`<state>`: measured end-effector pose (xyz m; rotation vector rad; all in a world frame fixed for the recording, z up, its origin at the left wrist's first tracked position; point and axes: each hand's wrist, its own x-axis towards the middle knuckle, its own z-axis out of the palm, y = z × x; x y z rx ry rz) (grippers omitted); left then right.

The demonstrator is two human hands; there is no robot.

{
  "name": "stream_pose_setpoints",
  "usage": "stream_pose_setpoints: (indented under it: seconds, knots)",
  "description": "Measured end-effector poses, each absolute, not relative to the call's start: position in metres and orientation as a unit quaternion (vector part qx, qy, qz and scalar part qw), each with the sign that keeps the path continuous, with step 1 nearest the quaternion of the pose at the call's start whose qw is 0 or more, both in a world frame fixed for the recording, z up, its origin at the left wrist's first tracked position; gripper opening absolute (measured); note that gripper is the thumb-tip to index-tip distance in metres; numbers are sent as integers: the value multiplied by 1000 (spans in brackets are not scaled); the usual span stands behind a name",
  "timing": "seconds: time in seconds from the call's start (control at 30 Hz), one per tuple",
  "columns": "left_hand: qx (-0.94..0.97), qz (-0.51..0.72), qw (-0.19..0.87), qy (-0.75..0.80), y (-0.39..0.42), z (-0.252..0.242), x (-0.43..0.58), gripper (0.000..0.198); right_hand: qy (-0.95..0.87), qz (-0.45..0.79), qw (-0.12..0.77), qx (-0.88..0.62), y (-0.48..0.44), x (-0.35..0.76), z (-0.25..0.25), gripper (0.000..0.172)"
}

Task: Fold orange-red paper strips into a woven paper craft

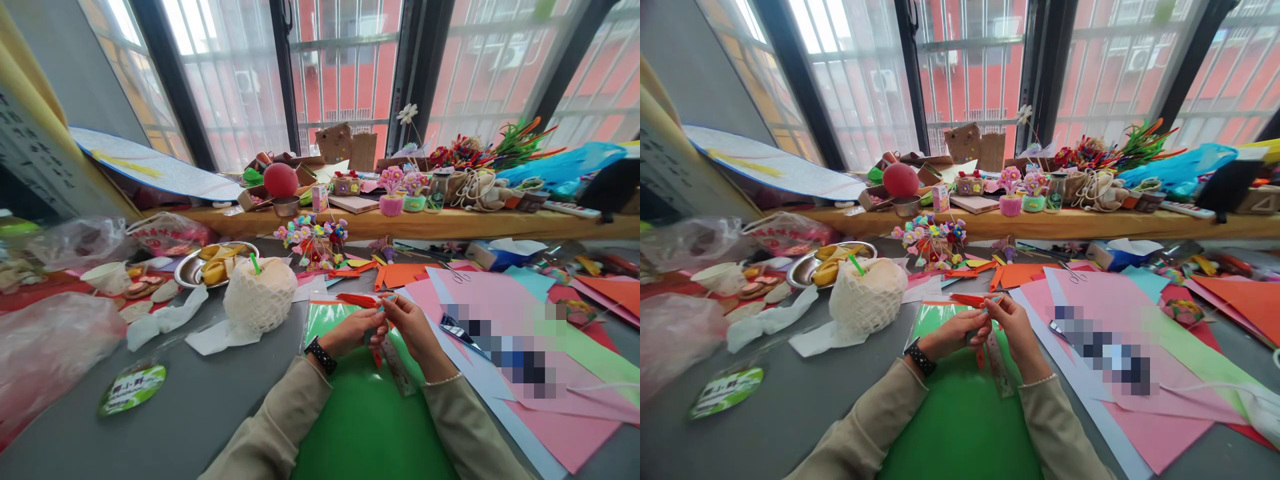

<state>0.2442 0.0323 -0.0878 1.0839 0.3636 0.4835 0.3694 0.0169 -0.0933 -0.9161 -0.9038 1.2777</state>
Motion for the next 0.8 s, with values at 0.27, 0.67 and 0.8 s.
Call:
stream_pose_setpoints:
  seconds: [0.27, 0.67, 0.8]
  knots:
    - [422, 183, 881, 112, 33, -76, 235, 20, -383, 614, 597, -347, 12, 368, -88, 32]
    - [578, 349, 679, 289, 36, -86, 245, 41, -330, 513, 691, -388, 21, 380, -99, 15]
    - [580, 438, 606, 322, 37, -86, 245, 34, -336, 506, 692, -391, 22, 381, -101, 13]
